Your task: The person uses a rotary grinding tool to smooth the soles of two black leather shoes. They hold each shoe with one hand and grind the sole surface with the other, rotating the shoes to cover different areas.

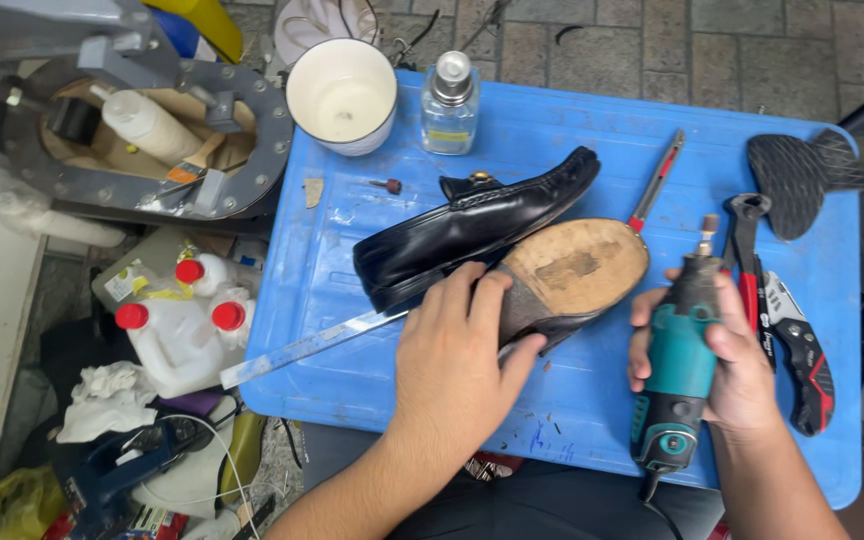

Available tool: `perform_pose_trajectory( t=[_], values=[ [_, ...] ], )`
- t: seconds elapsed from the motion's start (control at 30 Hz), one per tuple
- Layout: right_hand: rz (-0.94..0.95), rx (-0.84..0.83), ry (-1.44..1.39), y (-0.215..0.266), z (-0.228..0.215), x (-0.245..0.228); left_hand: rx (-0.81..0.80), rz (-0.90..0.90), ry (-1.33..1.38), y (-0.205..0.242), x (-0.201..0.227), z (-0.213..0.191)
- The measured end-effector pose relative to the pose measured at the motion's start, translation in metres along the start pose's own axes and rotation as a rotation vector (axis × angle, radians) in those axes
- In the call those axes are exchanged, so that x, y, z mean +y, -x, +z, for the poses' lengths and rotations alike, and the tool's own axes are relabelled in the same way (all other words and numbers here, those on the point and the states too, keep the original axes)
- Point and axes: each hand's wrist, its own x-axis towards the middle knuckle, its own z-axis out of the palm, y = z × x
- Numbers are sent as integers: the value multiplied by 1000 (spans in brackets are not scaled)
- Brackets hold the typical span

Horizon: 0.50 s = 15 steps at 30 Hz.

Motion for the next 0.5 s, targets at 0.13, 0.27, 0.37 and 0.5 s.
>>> perform_pose_trajectory(
  t=[0.13, 0.27, 0.37, 0.5],
  values=[
    [7, -61, -43, 3, 10, -4, -44, -32, -19, 1, -3, 7],
    [50, -49, 183, 15, 12, -11, -173, -34, -72, 1, -6, 5],
    [90, 11, 326, 31, 18, -11, -197, 5, -17, -2, -7, 5],
    [43, 40, 194, 31, 15, -14, -142, 229, -53, -2, -7, 8]
  ],
)
